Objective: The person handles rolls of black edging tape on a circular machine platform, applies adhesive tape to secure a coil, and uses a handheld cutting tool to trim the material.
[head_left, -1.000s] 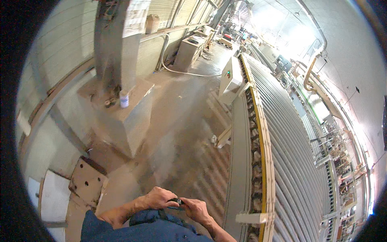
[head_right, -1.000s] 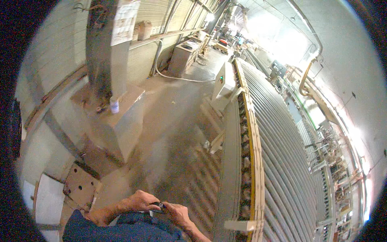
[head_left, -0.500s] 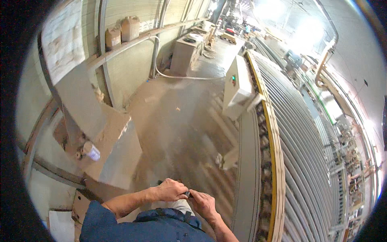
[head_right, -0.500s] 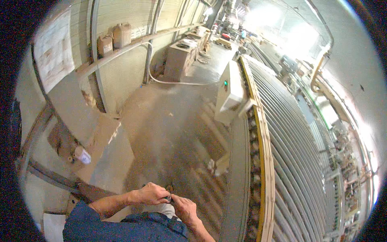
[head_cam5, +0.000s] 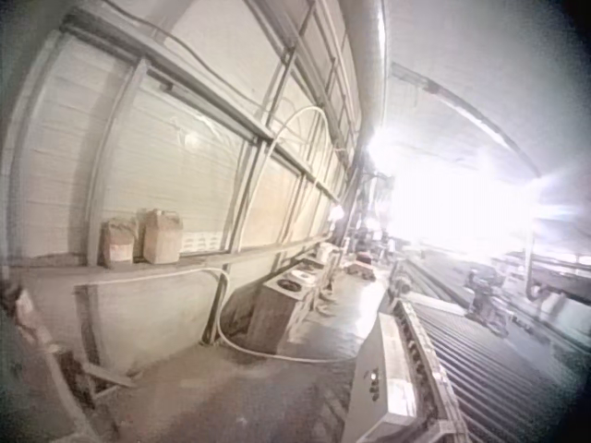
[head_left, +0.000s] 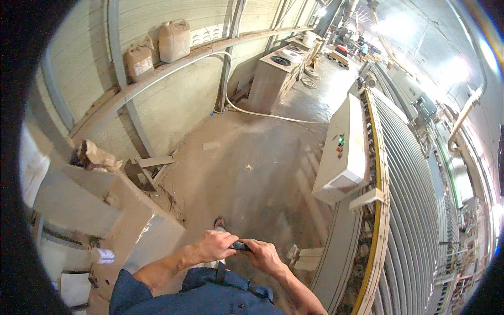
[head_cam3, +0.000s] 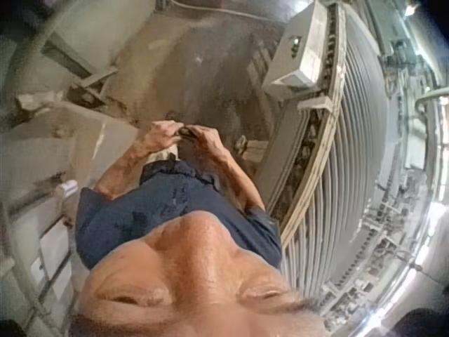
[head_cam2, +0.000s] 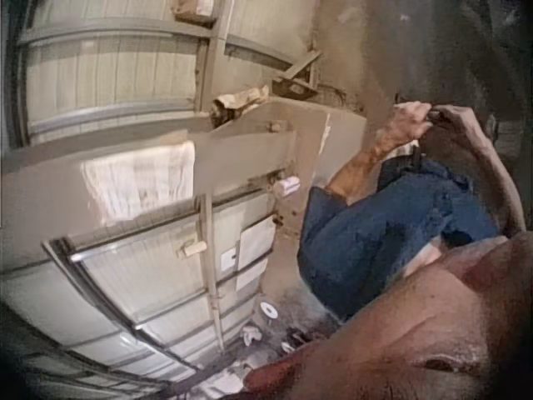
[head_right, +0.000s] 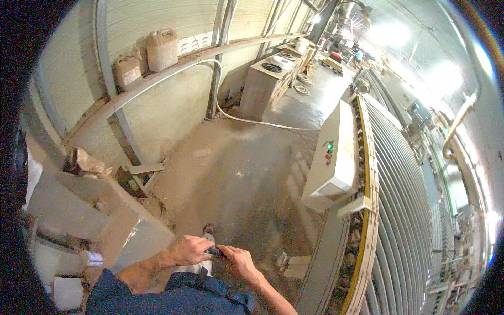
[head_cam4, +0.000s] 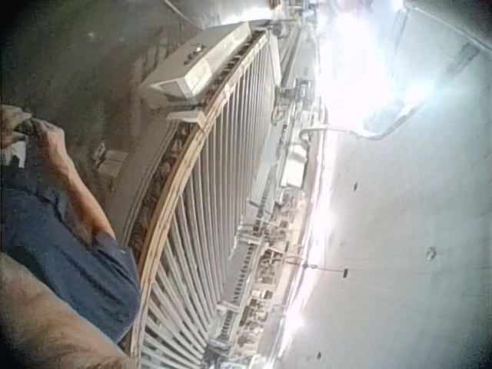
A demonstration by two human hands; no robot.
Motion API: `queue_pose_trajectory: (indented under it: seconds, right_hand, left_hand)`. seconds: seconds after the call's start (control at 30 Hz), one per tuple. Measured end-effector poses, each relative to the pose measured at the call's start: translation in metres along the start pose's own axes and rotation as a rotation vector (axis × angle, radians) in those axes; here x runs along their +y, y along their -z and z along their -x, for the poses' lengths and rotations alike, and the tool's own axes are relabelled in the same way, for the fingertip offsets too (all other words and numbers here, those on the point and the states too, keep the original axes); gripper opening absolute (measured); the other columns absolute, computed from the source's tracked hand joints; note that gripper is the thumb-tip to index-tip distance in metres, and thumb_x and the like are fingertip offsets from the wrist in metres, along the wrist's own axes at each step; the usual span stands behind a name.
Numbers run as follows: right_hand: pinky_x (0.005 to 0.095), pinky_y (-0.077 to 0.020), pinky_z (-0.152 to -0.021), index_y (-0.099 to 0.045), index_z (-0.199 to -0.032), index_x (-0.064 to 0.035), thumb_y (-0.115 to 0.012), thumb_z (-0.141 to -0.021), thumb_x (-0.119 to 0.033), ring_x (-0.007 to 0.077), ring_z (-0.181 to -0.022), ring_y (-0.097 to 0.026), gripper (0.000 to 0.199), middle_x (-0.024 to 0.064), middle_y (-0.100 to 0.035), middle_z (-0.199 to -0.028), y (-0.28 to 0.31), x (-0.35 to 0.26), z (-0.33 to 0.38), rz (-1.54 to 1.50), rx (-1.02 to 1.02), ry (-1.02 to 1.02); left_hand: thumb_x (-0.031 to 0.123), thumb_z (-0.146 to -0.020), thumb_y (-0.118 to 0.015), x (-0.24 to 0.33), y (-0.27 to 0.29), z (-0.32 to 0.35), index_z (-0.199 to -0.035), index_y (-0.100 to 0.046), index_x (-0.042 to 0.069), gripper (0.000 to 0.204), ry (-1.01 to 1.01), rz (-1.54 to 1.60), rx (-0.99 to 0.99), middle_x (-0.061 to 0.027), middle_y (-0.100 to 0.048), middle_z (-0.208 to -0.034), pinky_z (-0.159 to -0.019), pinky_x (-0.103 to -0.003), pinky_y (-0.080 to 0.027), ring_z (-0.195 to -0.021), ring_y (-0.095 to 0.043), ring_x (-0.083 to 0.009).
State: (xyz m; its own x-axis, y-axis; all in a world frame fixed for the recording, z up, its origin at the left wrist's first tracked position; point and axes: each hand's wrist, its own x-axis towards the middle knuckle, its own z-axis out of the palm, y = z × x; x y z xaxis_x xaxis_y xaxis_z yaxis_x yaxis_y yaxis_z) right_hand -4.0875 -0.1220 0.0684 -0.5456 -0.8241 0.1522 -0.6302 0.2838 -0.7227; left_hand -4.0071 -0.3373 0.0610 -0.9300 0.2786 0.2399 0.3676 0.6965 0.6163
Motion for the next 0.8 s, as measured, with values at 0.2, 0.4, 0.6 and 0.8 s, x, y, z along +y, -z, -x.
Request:
queue_pose_trajectory:
  seconds: [0.2, 0.4, 0.6, 0.8]
  right_hand:
    - [0.0402, -0.0552, -0.071, -0.065, -0.112, -0.0037, -0.070, -0.085, -0.013, 0.0365, -0.086, -0.068, 0.029, 0.0174, -0.070, -0.096, 0.067, 0.093, -0.107, -0.001, -0.065, -0.053]
    - [0.0400, -0.0559, -0.074, -0.059, -0.125, -0.0026, -0.071, -0.085, -0.014, 0.0353, -0.089, -0.069, 0.044, 0.0175, -0.070, -0.102, 0.150, 0.164, -0.191, 0.123, -0.029, -0.158]
    - [0.0396, -0.0561, -0.074, -0.041, -0.142, -0.0020, -0.074, -0.083, -0.013, 0.0350, -0.091, -0.069, 0.068, 0.0187, -0.070, -0.103, 0.213, 0.238, -0.264, 0.209, -0.030, -0.412]
    - [0.0390, -0.0555, -0.081, -0.049, -0.137, -0.0020, -0.073, -0.084, -0.009, 0.0358, -0.096, -0.069, 0.059, 0.0212, -0.070, -0.104, 0.293, 0.339, -0.364, -0.044, -0.034, -0.420]
  left_hand:
    - [0.041, -0.085, -0.068, -0.105, 0.002, -0.139, -0.091, -0.061, 0.007, 0.035, -0.041, -0.029, -0.085, -0.0125, -0.066, -0.079, -0.064, -0.044, -0.053, -0.076, -0.067, -0.0341]
    - [0.045, -0.086, -0.066, -0.162, 0.032, -0.297, -0.097, -0.062, 0.005, 0.042, -0.149, 0.182, -0.187, -0.0153, -0.068, -0.085, -0.069, -0.047, -0.053, -0.079, -0.068, -0.0351]
    - [0.037, -0.091, -0.062, -0.221, 0.036, -0.432, -0.084, -0.057, 0.005, 0.033, -0.308, 0.052, -0.269, -0.0137, -0.065, -0.079, -0.064, -0.043, -0.055, -0.074, -0.067, -0.0327]
    - [0.035, -0.089, -0.065, -0.291, 0.039, -0.567, -0.078, -0.058, 0.004, 0.033, -0.343, 0.069, -0.264, -0.0129, -0.064, -0.076, -0.062, -0.044, -0.053, -0.071, -0.066, -0.0329]
